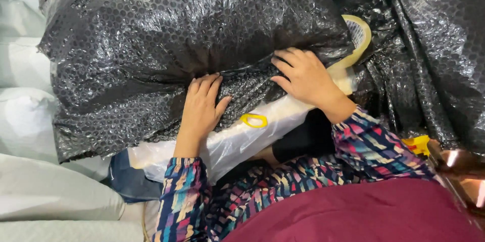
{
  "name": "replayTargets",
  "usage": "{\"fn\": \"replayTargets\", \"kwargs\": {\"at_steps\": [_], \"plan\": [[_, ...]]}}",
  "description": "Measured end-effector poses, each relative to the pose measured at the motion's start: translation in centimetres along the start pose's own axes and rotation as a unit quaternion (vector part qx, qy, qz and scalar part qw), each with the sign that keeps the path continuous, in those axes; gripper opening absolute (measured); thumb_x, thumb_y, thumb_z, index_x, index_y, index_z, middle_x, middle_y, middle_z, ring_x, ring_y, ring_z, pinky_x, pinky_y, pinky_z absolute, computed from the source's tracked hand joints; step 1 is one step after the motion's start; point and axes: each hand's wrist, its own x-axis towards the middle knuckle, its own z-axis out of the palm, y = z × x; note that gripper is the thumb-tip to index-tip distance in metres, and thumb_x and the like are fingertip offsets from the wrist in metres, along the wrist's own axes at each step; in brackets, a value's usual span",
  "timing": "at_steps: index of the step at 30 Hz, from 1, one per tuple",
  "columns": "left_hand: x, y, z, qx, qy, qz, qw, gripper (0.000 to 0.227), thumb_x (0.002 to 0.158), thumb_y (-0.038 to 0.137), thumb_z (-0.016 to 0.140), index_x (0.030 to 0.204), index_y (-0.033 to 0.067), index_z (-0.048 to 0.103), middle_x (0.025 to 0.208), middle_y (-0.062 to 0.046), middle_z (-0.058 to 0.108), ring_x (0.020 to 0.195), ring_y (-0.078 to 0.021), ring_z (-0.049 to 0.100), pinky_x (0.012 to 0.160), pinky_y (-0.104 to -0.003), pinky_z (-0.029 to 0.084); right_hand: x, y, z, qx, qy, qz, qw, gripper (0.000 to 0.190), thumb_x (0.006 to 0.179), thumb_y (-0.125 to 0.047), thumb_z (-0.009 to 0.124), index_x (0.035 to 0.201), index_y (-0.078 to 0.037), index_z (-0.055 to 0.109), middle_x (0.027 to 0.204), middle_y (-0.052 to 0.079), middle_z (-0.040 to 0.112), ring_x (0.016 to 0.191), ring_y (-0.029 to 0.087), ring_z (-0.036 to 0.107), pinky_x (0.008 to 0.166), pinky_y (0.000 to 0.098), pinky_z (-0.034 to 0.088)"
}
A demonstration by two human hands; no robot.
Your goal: Wrapping a large foam cushion in black bubble wrap and securing it with clear adhesive tape using scissors.
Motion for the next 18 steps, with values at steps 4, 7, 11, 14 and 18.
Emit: {"fn": "replayTargets", "kwargs": {"at_steps": [4,7,11,14,18], "plan": [[0.0,-0.2,0.2,-0.019,0.033,0.004,0.999,0.056,0.105,0.05,0.052,0.142,0.0082,0.059,0.137,-0.011,0.059,0.129,-0.0323,0.051,0.118,-0.049,0.034,-1.0,1.3,2.5,-0.007,-0.02,0.015,1.0,0.04,0.107,-0.045,0.053,0.122,-0.012,0.072,0.124,0.009,0.069,0.116,0.029,0.065,0.093,0.0432,0.049],[-0.4,0.0,0.5,-0.024,0.045,0.003,0.999,0.055,0.105,0.048,0.052,0.142,0.0078,0.058,0.137,-0.011,0.06,0.13,-0.032,0.051,0.119,-0.049,0.034,-1.8,1.1,3.1,-0.013,0.0,0.019,1.0,0.038,0.107,-0.044,0.054,0.118,-0.014,0.074,0.123,0.007,0.07,0.115,0.027,0.065,0.093,0.0421,0.047],[-0.4,-0.3,0.8,-0.038,0.044,-0.012,0.998,0.06,0.106,0.05,0.05,0.146,0.0054,0.055,0.137,-0.014,0.061,0.132,-0.0323,0.052,0.12,-0.05,0.033,-1.4,0.7,2.5,-0.041,-0.03,0.019,0.999,0.031,0.105,-0.04,0.057,0.113,-0.016,0.077,0.119,0.004,0.071,0.113,0.023,0.066,0.092,0.0395,0.048],[-0.2,-0.6,1.5,-0.004,0.015,-0.023,1.0,0.058,0.104,0.052,0.049,0.145,0.0122,0.056,0.141,-0.007,0.059,0.133,-0.0275,0.051,0.121,-0.048,0.033,-0.2,0.2,3.2,-0.081,-0.098,0.009,0.992,0.026,0.094,-0.035,0.061,0.089,-0.015,0.077,0.097,0.004,0.073,0.086,0.024,0.069,0.076,0.0389,0.05],[0.1,-0.8,2.1,0.014,0.013,-0.031,0.999,0.057,0.103,0.053,0.051,0.144,0.0145,0.057,0.141,-0.005,0.059,0.134,-0.0256,0.051,0.121,-0.047,0.034,5.8,-3.9,1.1,-0.033,-0.055,-0.049,0.997,0.017,0.092,-0.026,0.061,0.085,-0.016,0.072,0.088,0.0,0.07,0.081,0.023,0.067,0.07,0.0341,0.051]]}}
